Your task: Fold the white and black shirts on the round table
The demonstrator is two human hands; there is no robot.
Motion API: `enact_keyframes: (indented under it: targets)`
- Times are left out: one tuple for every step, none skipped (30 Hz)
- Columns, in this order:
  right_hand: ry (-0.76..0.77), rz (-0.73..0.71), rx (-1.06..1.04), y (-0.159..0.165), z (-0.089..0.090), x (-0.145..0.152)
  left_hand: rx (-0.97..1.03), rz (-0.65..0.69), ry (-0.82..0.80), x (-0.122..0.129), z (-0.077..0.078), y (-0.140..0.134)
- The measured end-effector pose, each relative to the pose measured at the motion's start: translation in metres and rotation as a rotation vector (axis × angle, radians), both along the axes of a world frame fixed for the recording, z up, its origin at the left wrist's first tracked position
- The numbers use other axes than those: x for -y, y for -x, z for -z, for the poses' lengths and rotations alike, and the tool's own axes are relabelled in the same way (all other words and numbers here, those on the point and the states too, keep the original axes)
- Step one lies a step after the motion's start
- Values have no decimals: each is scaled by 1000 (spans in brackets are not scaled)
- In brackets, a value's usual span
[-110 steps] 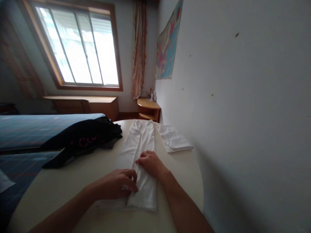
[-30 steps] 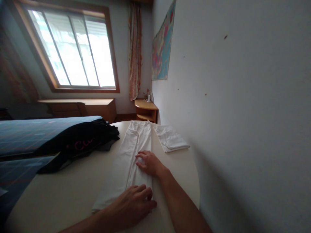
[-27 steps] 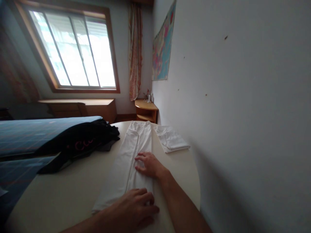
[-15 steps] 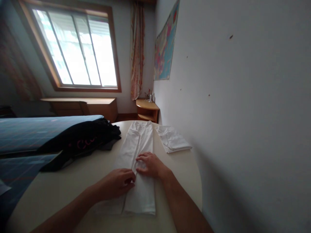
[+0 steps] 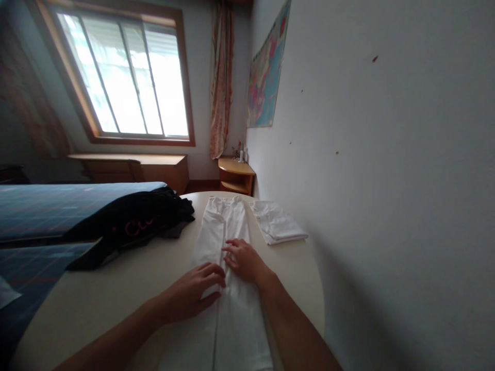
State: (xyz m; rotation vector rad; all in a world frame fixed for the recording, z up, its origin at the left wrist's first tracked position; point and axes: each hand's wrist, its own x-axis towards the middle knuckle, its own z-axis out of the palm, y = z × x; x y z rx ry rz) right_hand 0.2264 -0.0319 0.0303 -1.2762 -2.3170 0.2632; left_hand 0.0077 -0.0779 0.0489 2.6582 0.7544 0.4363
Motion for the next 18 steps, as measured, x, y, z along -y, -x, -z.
enact_keyframes:
  targets:
    - [-4,3,20,1,2,-1,-29,-41,-21,-3,3,3]
    - [6,1,44,2,4,-2,-71,-71,-24,-6,6,6]
    - [18,-2,70,3,4,-2,-118,-91,-13,-8,10,8]
    - [26,0,94,4,4,-2,-166,-102,5,-8,13,10]
    - [25,9,117,4,2,-2,-207,-105,26,-8,16,11]
    - [15,27,142,5,0,-1,-238,-102,44,-8,18,12]
    - [-2,47,175,7,-3,-1,-259,-98,55,-7,19,12]
    - [-20,65,219,9,-6,0,-271,-95,59,-6,20,12]
    - [-40,82,271,11,-8,0,-274,-94,59,-6,20,11]
    - [-61,98,323,13,-11,0,-271,-96,58,-5,20,11]
    - [-82,110,371,15,-12,-1,-264,-96,56,-5,20,11]
    - [-99,122,406,17,-13,-2,-256,-95,54,-5,20,11]
    - [-111,132,425,19,-14,-2,-250,-95,53,-5,20,11]
    - [-118,140,427,21,-13,-3,-248,-96,52,-6,20,11]
    - [-120,149,414,22,-12,-3,-249,-99,53,-6,20,11]
    - [-115,157,390,23,-11,-4,-251,-101,54,-6,21,11]
    - [-106,164,359,24,-9,-3,-252,-102,53,-7,21,11]
    - [-95,168,325,24,-7,-3,-251,-101,51,-7,22,11]
